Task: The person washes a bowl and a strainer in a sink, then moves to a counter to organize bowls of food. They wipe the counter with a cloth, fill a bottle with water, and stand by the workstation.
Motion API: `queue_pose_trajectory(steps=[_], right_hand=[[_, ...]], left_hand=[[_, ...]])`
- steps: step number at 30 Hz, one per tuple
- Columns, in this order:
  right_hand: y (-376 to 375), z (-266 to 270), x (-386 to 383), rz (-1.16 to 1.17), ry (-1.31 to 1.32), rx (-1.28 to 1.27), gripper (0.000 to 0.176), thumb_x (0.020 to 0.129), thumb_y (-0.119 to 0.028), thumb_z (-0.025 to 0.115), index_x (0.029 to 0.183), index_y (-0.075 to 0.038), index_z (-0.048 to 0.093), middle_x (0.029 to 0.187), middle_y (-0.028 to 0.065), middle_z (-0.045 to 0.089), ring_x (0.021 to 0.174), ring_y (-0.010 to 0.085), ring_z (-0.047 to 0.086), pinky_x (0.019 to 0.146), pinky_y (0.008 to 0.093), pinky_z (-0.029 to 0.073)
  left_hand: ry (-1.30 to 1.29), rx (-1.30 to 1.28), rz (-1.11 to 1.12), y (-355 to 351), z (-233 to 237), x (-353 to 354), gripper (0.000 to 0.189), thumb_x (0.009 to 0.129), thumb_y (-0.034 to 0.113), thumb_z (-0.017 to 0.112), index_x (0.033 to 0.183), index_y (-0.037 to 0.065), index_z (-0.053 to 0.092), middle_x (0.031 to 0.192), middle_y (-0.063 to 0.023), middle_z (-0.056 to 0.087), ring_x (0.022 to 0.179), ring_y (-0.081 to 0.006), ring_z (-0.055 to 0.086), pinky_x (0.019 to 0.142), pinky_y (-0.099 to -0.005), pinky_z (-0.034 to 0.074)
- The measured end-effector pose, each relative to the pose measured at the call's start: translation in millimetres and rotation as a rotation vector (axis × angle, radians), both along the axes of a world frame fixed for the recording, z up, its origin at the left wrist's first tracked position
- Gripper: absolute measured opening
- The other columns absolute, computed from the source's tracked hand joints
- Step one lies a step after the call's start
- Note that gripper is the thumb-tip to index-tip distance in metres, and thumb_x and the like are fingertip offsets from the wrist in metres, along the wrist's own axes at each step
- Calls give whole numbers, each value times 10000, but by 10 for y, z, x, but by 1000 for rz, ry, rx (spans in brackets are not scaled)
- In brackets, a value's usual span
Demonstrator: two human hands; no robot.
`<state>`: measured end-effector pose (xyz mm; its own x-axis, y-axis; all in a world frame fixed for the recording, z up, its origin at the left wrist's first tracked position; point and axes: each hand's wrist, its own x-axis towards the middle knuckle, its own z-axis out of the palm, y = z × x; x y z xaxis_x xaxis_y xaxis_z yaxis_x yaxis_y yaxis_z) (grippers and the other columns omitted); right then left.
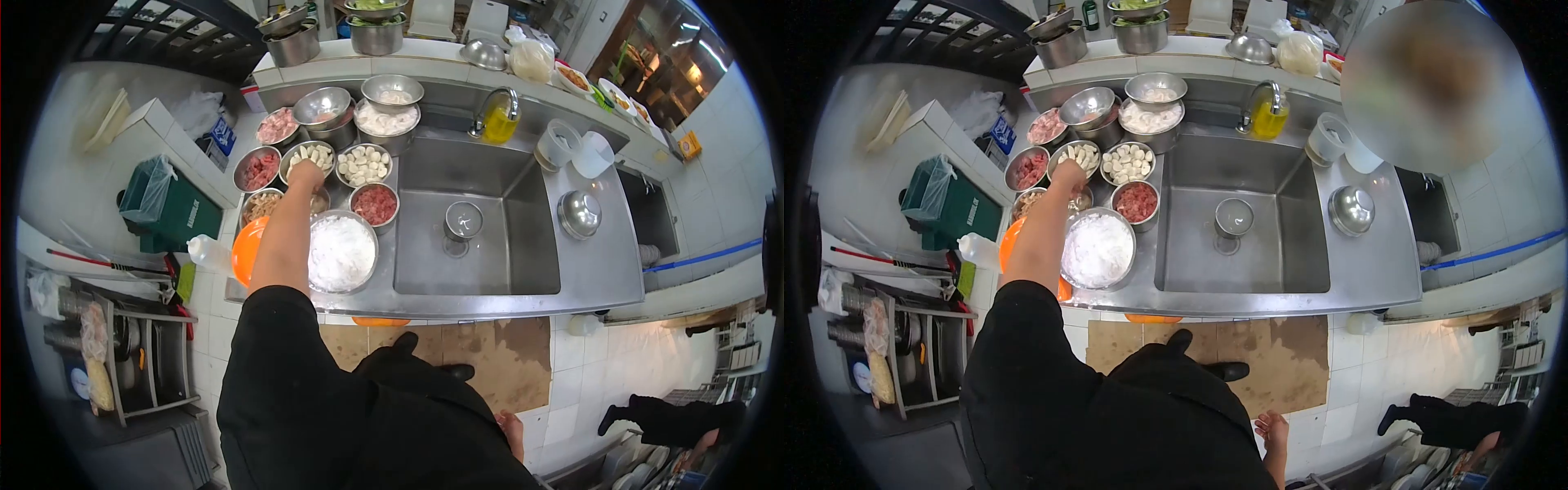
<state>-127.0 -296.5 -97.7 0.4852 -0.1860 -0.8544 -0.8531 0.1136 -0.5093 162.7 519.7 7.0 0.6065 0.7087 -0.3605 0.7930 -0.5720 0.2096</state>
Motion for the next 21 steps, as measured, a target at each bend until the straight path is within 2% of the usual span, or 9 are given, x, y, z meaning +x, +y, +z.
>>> queue_pose_trajectory(steps=[4,5,8,10,12,14,17,19,21], right_hand=[[-6,-130,-271,215,-119,-76,265,912,-237,572,1086,-39,548,835,100,657,660,223,653,530,344,530],[-22,-147,-330,230,-117,-81,267,911,-239,573,1086,-39,548,839,100,658,668,222,654,534,343,531],[-47,-107,-343,72,20,-34,271,911,-245,574,1086,-39,551,846,101,659,680,218,656,537,340,533],[-153,-244,-410,13,7,-33,272,911,-248,578,1086,-41,554,852,101,661,680,214,655,532,338,532],[-192,-195,-460,39,-3,-85,264,923,-240,566,1092,-37,570,859,99,661,686,201,656,523,316,527],[-256,-169,-521,79,-14,-131,265,930,-231,557,1101,-29,578,863,98,660,689,194,657,524,306,526],[-380,-201,-714,96,-67,-198,281,936,-219,555,1121,-9,584,860,99,658,673,181,652,517,294,517],[-501,-249,-961,48,-95,-211,277,938,-216,551,1121,-11,588,866,96,661,667,170,642,517,300,504],[-638,-289,-1301,-5,-95,-230,275,937,-211,545,1127,-18,592,865,89,660,661,165,634,523,304,501]], left_hand=[[-202,40,118,-310,331,-94,296,668,76,710,953,-2,716,947,-191,716,894,-306,711,767,-391,567],[-152,168,3,-202,294,-43,288,679,89,693,948,-10,711,906,-181,721,826,-287,721,724,-383,572],[-229,31,0,-71,521,250,165,697,153,682,765,11,728,769,-177,714,773,-246,724,702,-366,563],[-250,79,-72,-626,1354,268,179,696,207,699,702,31,728,717,-165,705,776,-254,719,700,-355,553],[-629,141,-133,-1166,1853,217,216,713,255,704,777,52,741,756,-141,716,750,-262,713,693,-349,545],[-1109,196,-170,-1648,1959,325,218,754,267,683,845,80,749,808,-124,725,756,-271,711,713,-359,540],[-1426,219,-154,-2730,1784,435,179,834,228,633,841,58,690,791,-129,693,757,-320,676,679,-411,518],[-1152,291,-559,-3272,1089,604,219,845,269,620,801,57,649,844,-160,663,842,-356,646,706,-442,506],[-169,58,-1162,-3691,403,540,544,742,526,710,952,25,677,989,-166,689,923,-320,657,775,-447,522]])
